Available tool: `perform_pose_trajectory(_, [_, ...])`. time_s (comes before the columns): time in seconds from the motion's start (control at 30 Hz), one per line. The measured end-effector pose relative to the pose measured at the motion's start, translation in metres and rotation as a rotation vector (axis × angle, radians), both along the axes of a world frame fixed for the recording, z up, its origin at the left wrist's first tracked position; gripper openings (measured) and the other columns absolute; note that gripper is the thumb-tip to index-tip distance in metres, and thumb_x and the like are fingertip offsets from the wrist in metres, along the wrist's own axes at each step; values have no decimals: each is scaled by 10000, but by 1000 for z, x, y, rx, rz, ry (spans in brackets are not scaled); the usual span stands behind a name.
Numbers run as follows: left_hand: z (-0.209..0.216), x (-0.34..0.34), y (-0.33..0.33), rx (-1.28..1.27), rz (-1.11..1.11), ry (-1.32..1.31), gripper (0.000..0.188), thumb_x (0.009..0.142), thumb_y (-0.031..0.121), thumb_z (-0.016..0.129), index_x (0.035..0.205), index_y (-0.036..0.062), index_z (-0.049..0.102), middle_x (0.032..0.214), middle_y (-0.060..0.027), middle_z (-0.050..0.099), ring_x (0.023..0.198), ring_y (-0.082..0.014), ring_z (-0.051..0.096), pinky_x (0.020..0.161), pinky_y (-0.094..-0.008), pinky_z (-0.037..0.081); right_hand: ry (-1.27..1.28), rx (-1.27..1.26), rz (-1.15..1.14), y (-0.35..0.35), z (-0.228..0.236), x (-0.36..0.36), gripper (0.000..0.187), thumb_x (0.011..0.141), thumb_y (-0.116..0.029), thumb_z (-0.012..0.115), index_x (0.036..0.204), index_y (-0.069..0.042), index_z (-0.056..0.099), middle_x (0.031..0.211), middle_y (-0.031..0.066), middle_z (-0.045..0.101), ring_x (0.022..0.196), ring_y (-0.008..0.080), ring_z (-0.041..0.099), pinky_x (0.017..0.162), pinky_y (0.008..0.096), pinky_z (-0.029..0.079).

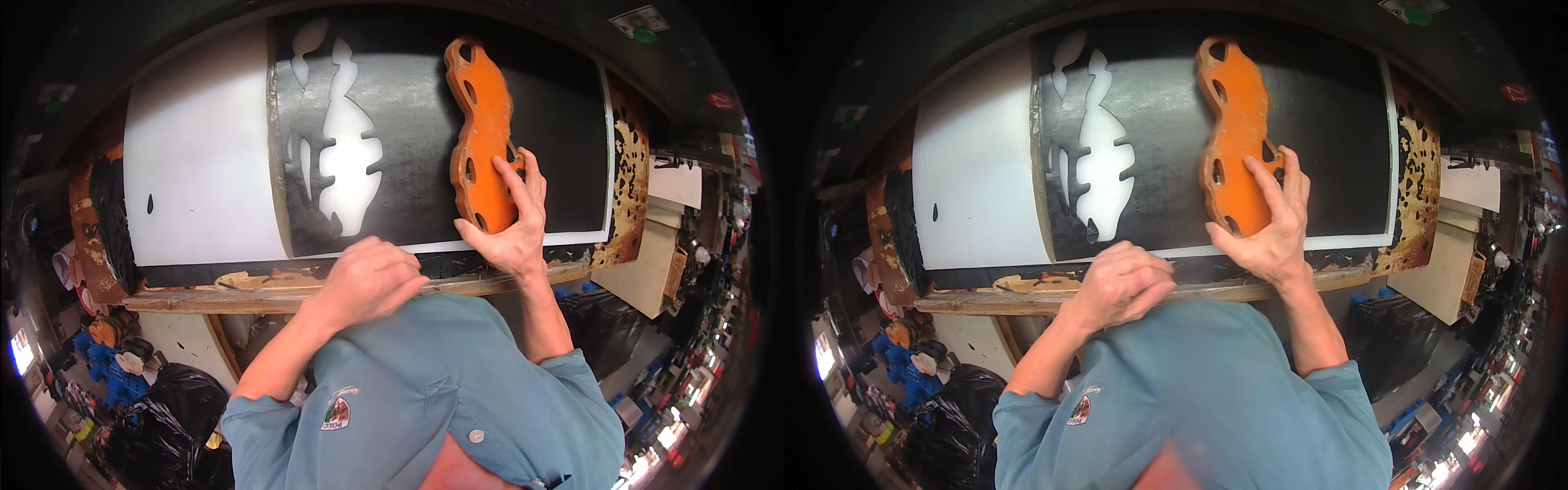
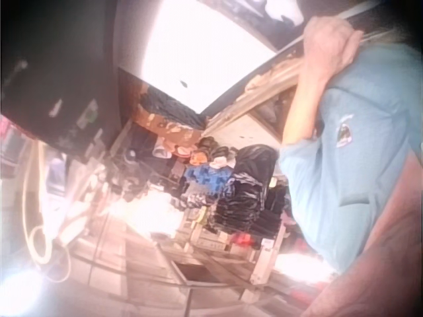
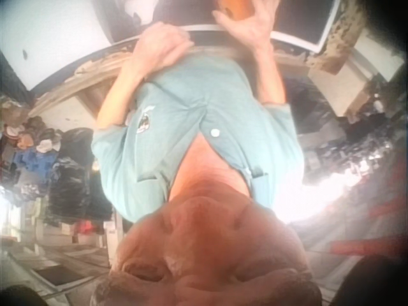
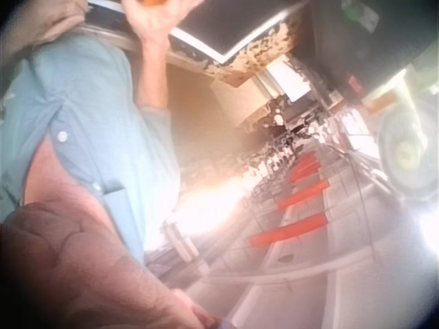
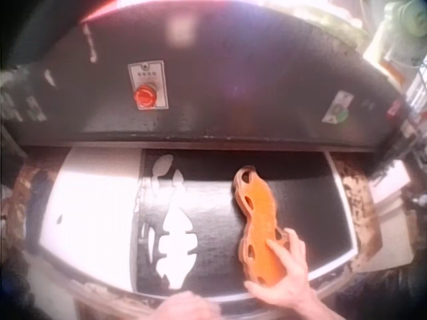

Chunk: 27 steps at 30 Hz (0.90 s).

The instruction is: The person repeatedly peels small cut-out pieces from a black stencil sheet placed on a white board, using an orange squeegee-like tool to assist. The person removes the pieces one by one and sets them aside.

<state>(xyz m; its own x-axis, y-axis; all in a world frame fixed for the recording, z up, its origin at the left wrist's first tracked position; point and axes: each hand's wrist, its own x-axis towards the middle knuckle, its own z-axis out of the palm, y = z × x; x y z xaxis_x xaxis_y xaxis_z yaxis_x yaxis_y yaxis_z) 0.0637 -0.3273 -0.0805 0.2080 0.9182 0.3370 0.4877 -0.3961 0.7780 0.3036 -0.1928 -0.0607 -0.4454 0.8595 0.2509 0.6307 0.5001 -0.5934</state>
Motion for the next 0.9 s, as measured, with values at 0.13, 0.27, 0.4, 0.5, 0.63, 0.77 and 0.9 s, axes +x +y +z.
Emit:
perform_pose_trajectory(0.13, [-8, -13, 14, 44, 505, 191, 298, 850, 10, 825, 1133, 35, 734, 1218, -138, 734, 1142, -353, 703, 987, -455, 540, 37, 54, 44, 4, 3, -29, 904, 552, -288, 936, 1388, -46, 690, 1539, 342, 462, 1247, 478, 546, 1043, 528, 513])
perform_pose_trajectory(0.27, [-19, -12, 28, 146, 559, 330, 324, 850, 17, 821, 1159, 24, 723, 1255, -133, 709, 1221, -359, 672, 969, -471, 523, 42, 125, 36, 13, -8, -71, 832, 568, -285, 912, 1340, -54, 705, 1459, 324, 476, 1189, 481, 541, 985, 544, 522])
perform_pose_trajectory(0.4, [-19, -9, 24, 138, 571, 299, 317, 858, 18, 819, 1161, 22, 727, 1263, -122, 708, 1248, -358, 664, 975, -472, 521, -34, 192, 30, 17, -12, -87, 793, 576, -287, 899, 1314, -57, 722, 1448, 315, 470, 1188, 473, 529, 994, 542, 504])
perform_pose_trajectory(0.5, [-19, -7, 25, 123, 573, 299, 298, 859, 10, 816, 1145, 22, 733, 1260, -121, 709, 1248, -360, 664, 981, -469, 519, -28, 211, 30, 17, -13, -87, 803, 569, -296, 909, 1314, -58, 724, 1444, 312, 469, 1187, 468, 527, 995, 540, 500])
perform_pose_trajectory(0.63, [-18, -9, 27, 199, 554, 216, 277, 857, -9, 808, 1122, 26, 737, 1220, -121, 718, 1233, -372, 666, 968, -480, 523, -59, 195, 59, 17, -18, -79, 852, 592, -335, 955, 1348, -36, 701, 1494, 329, 451, 1239, 485, 521, 1035, 546, 497])
perform_pose_trajectory(0.77, [-8, -6, 3, 222, 511, -2, 244, 881, -105, 770, 1097, -2, 723, 1116, -159, 740, 1062, -372, 703, 920, -450, 565, 70, 64, 118, 14, -15, -51, 871, 708, -348, 973, 1419, 17, 627, 1599, 363, 393, 1375, 496, 487, 1130, 546, 475])
perform_pose_trajectory(0.9, [2, 21, -49, 96, 421, -156, 164, 878, -104, 778, 989, -15, 697, 963, -182, 751, 845, -338, 737, 765, -398, 600, 184, 137, 117, -1, -15, -27, 680, 809, -247, 891, 1367, 49, 642, 1482, 283, 545, 1283, 457, 576, 1079, 511, 509])
